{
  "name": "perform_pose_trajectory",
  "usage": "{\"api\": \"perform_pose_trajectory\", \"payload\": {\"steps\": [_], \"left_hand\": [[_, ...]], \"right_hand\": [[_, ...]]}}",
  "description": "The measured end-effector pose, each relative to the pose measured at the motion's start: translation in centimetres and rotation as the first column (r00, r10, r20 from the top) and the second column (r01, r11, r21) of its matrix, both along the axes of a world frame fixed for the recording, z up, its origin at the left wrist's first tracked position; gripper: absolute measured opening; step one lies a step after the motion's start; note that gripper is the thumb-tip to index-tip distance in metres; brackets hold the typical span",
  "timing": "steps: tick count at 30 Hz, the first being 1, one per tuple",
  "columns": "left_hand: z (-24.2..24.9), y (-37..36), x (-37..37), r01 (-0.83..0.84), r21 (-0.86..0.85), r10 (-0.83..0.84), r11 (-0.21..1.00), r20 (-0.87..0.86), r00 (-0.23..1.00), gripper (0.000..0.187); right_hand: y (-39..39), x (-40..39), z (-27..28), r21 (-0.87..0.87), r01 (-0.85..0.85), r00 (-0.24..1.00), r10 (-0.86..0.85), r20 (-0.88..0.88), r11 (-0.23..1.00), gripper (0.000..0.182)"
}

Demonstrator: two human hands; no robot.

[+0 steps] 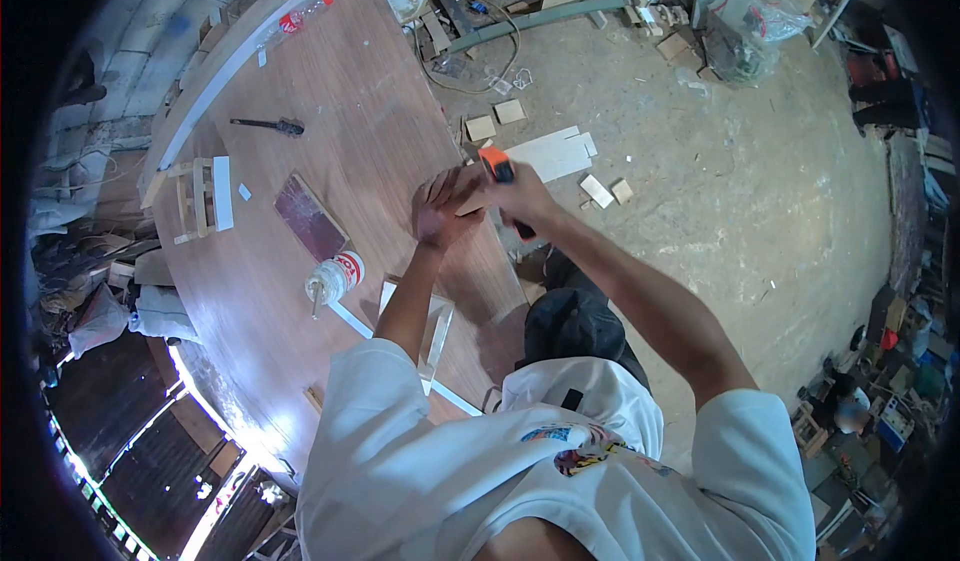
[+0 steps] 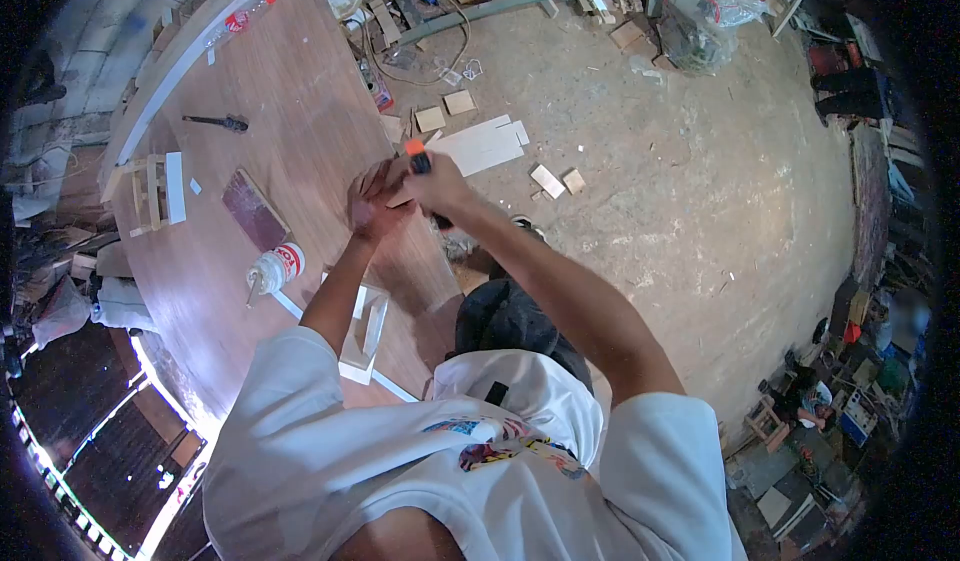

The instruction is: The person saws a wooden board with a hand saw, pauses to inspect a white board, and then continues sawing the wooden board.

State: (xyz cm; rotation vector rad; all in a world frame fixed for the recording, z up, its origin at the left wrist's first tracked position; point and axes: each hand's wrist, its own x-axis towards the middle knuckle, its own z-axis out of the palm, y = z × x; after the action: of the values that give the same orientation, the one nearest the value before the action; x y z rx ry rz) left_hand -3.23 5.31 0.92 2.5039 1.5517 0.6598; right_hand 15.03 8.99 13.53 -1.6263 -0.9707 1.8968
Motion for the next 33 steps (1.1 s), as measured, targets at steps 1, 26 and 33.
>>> {"api": "perform_pose_trajectory", "payload": {"steps": [1,26,33], "left_hand": [[0.5,0.1,0.1,-0.001,0.006,0.001,1.000,0.002,1.000,0.065],[1.0,0.0,0.0,-0.001,-0.129,-0.007,0.992,-0.060,0.998,0.059],[1.4,0.2,-0.2,0.051,-0.077,-0.050,0.996,0.021,0.999,0.069]], "right_hand": [[-1.6,0.5,0.1,0.052,0.016,1.000,-0.016,0.003,0.999,0.013],[-8.8,2.6,2.3,0.101,-0.066,0.993,0.055,0.106,0.993,0.024],[-7.9,4.0,12.2,0.022,-0.014,0.990,0.016,-0.137,1.000,0.027]]}}
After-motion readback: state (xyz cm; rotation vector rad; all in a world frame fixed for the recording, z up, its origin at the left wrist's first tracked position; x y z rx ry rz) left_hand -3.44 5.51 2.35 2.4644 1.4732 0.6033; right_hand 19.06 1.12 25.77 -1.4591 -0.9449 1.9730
